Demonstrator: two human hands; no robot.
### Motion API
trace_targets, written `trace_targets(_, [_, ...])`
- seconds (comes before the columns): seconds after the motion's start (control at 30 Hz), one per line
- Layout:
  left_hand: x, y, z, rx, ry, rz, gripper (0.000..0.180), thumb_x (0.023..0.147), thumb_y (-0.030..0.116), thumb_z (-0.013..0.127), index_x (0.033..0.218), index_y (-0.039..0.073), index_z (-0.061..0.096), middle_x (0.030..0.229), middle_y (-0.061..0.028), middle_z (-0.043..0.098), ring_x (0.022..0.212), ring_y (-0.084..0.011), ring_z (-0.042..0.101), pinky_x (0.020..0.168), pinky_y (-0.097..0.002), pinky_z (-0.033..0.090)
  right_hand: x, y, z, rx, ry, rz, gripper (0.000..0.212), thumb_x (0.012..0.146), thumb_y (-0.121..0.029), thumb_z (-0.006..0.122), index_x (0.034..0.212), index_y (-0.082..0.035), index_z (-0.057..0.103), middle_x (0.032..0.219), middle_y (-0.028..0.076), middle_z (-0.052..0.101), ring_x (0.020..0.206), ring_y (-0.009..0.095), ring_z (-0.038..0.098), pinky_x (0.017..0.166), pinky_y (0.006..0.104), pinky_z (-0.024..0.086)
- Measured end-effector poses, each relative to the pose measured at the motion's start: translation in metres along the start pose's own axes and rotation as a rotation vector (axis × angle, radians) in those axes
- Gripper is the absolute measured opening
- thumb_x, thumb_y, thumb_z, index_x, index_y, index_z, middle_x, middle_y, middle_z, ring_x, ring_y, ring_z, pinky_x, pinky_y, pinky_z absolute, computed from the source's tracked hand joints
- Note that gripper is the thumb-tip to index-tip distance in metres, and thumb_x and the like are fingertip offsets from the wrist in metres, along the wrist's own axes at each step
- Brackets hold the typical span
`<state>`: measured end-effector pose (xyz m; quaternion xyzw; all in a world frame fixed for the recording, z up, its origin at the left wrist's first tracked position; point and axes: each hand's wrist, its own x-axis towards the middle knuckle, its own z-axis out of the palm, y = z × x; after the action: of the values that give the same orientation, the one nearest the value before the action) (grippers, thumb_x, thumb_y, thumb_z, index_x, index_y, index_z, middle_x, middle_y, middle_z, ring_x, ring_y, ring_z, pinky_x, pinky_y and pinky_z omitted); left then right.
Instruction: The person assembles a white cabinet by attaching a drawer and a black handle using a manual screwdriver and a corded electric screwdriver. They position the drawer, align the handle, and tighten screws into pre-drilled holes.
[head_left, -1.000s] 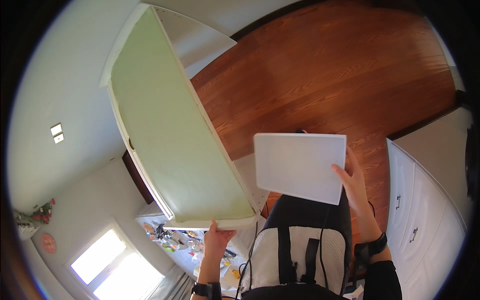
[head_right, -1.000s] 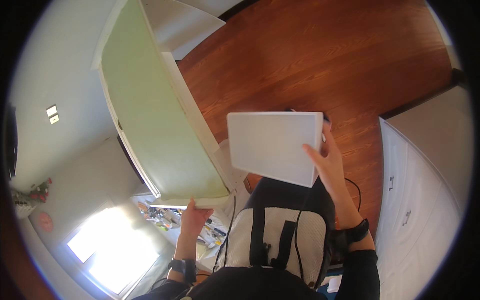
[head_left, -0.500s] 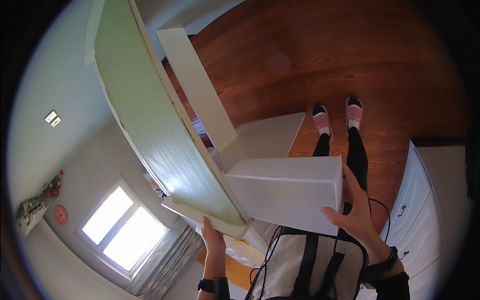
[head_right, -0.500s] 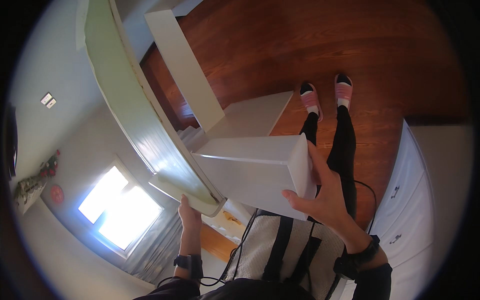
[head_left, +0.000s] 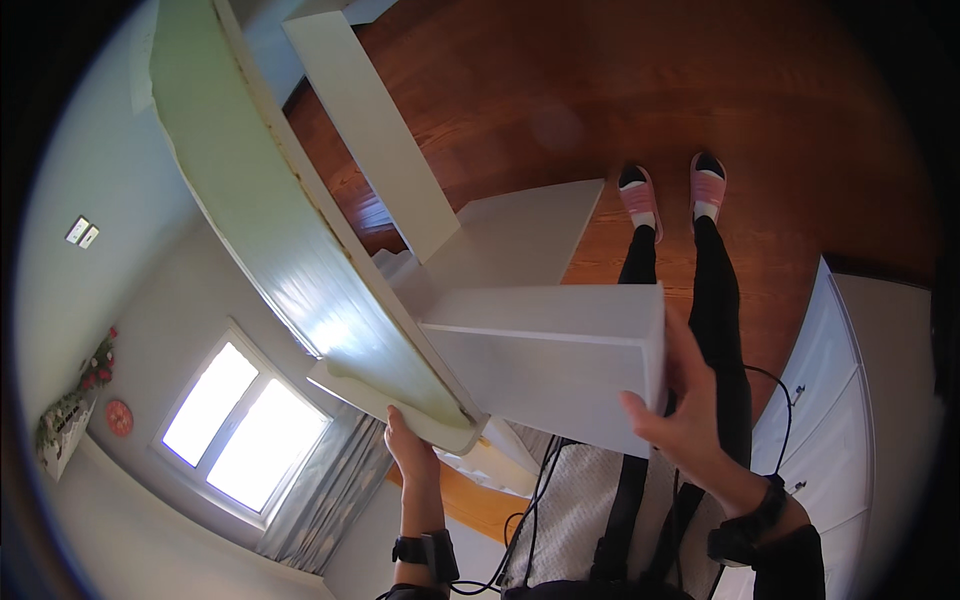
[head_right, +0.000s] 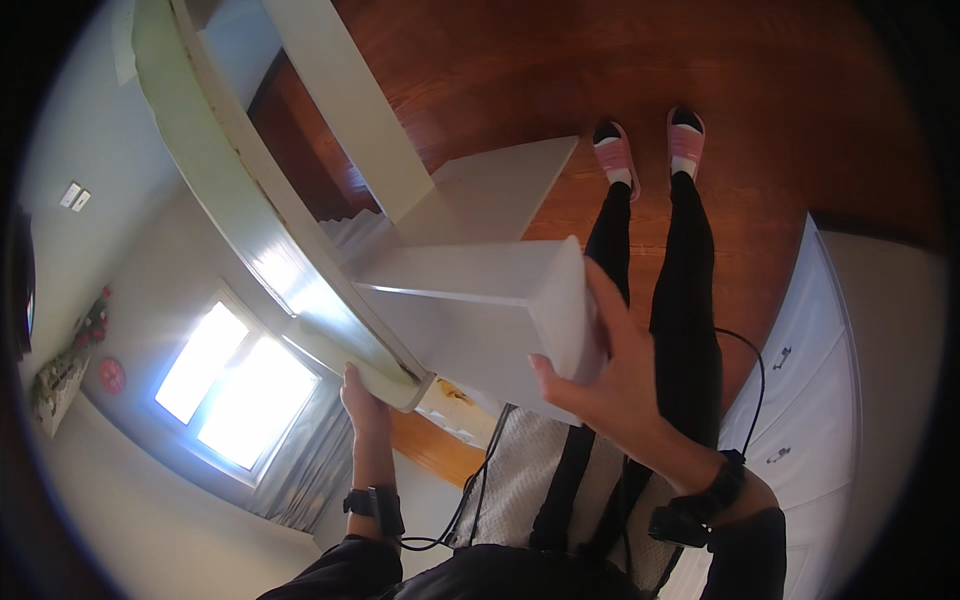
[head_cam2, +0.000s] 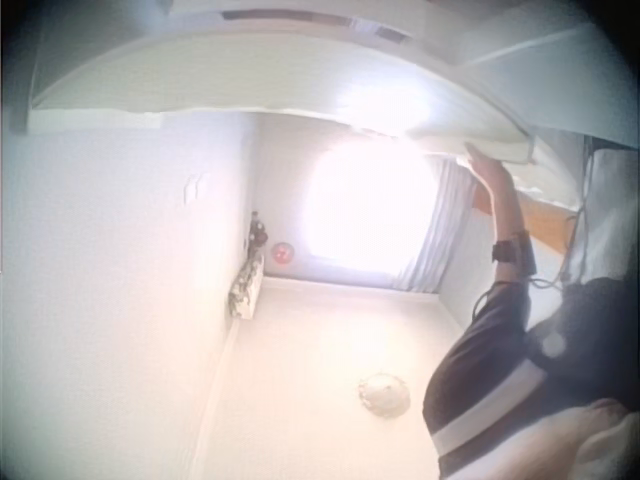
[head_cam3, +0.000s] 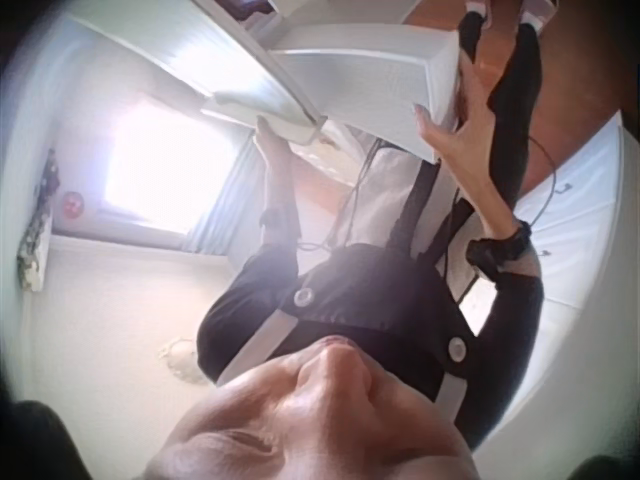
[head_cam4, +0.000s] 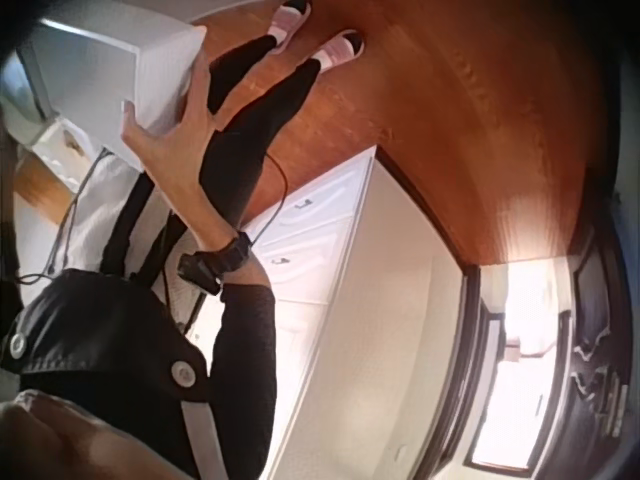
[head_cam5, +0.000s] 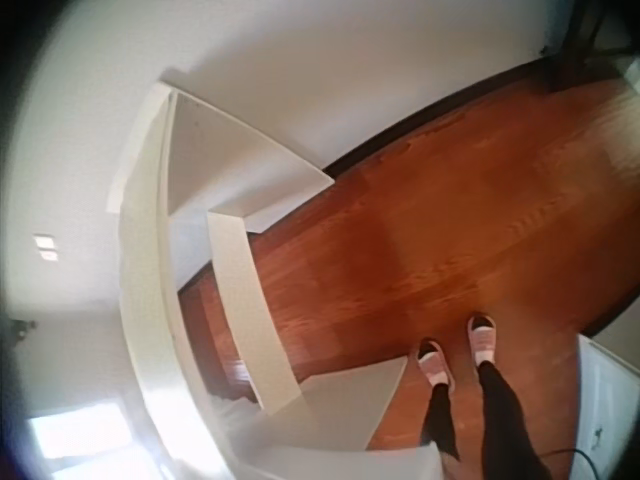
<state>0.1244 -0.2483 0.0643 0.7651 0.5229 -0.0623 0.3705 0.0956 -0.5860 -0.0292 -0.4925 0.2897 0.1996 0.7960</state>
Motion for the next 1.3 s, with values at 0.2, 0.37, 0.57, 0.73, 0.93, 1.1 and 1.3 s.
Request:
trace_targets(0.2, [0.005,0.000,-0.003,0.020,0.037,-0.050,0.040,0.099,0.028,0.039,0.118,-0.005,0.051,0.109,-0.0134,0.059,0.100,-0.0243,0.060,0.087,-0.0365,0.049,-0.006,-0.001,0.006,-0.113,0.033,-0.118,0.090,0.067,-0.018,0.073,0.144,-0.004,0.027,0.110,0.019,0.061,0.092,0.029,0.067,0.086,0.0375,0.054])
trace_targets(0.37, [0.007,-0.002,-0.003,0.011,0.063,-0.025,0.041,0.099,0.026,0.038,0.123,-0.007,0.047,0.112,-0.0145,0.058,0.102,-0.0264,0.060,0.089,-0.0392,0.049,0.009,0.013,0.007,-0.051,-0.068,-0.058,0.094,0.070,-0.025,0.075,0.145,-0.005,0.023,0.109,0.023,0.060,0.094,0.031,0.067,0.082,0.0381,0.055])
trace_targets(0.57, [0.009,-0.005,-0.004,-0.010,0.095,-0.034,0.041,0.099,0.026,0.039,0.122,-0.007,0.048,0.112,-0.0144,0.058,0.103,-0.0262,0.059,0.090,-0.0391,0.048,0.013,0.025,0.042,-0.091,-0.089,-0.057,0.104,0.068,-0.041,0.079,0.144,-0.003,0.021,0.103,0.026,0.061,0.081,0.034,0.069,0.077,0.0383,0.057])
trace_targets(0.73, [0.006,-0.006,-0.005,0.030,0.086,-0.016,0.041,0.099,0.028,0.039,0.119,-0.006,0.050,0.110,-0.0136,0.058,0.100,-0.0249,0.059,0.088,-0.0378,0.048,0.024,0.034,0.072,-0.088,-0.251,0.118,0.104,0.070,-0.042,0.078,0.146,-0.007,0.016,0.117,0.027,0.057,0.096,0.037,0.065,0.087,0.0394,0.052])
trace_targets(0.93, [0.004,-0.007,-0.005,0.064,0.082,0.002,0.041,0.099,0.029,0.037,0.118,-0.005,0.051,0.109,-0.0132,0.058,0.099,-0.0234,0.059,0.086,-0.0362,0.048,0.051,0.061,0.141,0.095,-0.308,0.019,0.077,0.091,-0.048,0.054,0.146,-0.008,0.017,0.127,0.025,0.050,0.111,0.040,0.056,0.094,0.0417,0.045])
trace_targets(1.1, [0.001,-0.005,-0.001,0.070,0.085,0.005,0.041,0.100,0.028,0.035,0.118,-0.005,0.051,0.109,-0.0131,0.058,0.099,-0.0235,0.059,0.086,-0.0363,0.048,0.055,0.076,0.161,0.210,-0.348,0.073,0.065,0.098,-0.050,0.038,0.145,-0.009,0.019,0.134,0.024,0.043,0.120,0.041,0.049,0.100,0.0423,0.039])
trace_targets(1.3, [-0.005,0.000,0.007,0.047,0.105,-0.019,0.041,0.100,0.028,0.034,0.119,-0.005,0.050,0.110,-0.0132,0.058,0.099,-0.0237,0.059,0.087,-0.0365,0.048,0.058,0.070,0.156,0.141,-0.315,0.068,0.064,0.096,-0.047,0.045,0.141,-0.007,0.024,0.132,0.024,0.038,0.121,0.040,0.044,0.101,0.0417,0.038])
